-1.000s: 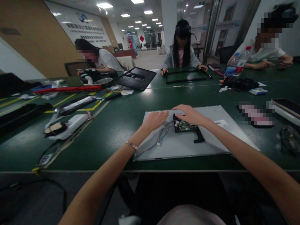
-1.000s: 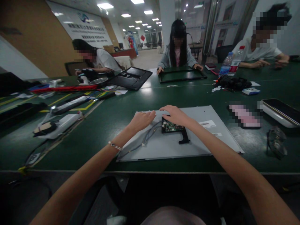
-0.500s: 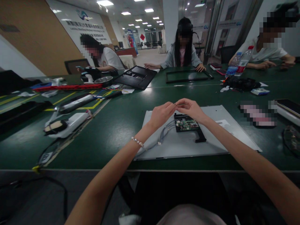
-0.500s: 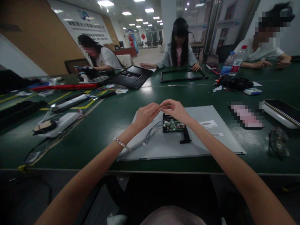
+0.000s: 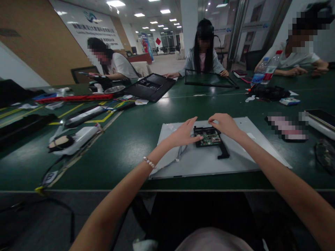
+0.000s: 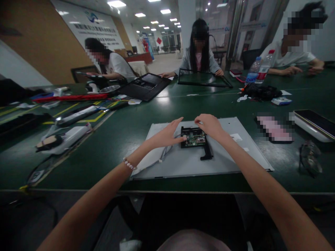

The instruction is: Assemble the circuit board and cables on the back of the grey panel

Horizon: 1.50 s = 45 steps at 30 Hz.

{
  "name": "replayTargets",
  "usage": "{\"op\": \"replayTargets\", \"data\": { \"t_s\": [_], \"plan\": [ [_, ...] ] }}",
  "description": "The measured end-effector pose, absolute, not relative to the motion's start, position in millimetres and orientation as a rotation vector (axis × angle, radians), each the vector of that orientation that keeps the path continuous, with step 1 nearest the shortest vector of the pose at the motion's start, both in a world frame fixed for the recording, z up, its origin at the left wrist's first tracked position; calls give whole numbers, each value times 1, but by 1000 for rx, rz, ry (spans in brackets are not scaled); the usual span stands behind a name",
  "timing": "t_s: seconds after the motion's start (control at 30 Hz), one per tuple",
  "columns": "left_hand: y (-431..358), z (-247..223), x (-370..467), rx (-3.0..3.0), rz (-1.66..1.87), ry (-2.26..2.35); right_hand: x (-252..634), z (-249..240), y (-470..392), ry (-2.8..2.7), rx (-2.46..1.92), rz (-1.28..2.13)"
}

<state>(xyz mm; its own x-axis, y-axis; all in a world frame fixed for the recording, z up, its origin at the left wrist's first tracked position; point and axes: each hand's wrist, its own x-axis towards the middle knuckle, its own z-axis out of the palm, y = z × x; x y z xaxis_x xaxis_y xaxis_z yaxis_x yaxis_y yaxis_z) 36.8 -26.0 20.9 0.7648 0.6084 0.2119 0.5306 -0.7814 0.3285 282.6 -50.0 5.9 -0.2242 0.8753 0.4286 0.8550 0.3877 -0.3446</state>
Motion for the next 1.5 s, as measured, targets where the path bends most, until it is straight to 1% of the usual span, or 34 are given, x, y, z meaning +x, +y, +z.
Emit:
{"op": "replayTargets", "data": {
  "t_s": [0.1,0.23,0.57,0.77,0.93,1.07,1.27,1.5],
  "plan": [
    [-29,15,32,2593,324,789,283,1,-50,-2198,-1573,-79],
    [-30,11,30,2501,315,770,277,-3,-48,-2313,-1596,-152],
    [-30,6,30,2450,309,818,283,-11,-50,-2240,-1611,68],
    [-24,18,24,2483,364,817,286,-15,-47,-2226,-1580,112],
    [5,21,3,2401,609,1076,285,-17,-46,-2226,-1608,48],
    [26,13,-19,2382,791,1364,285,-18,-47,-2211,-1593,97],
    [33,-3,-36,2410,750,1555,286,-19,-50,-2156,-1552,167],
    [31,-9,-38,2394,708,1579,286,-15,-53,-2109,-1562,125]
  ]
}}
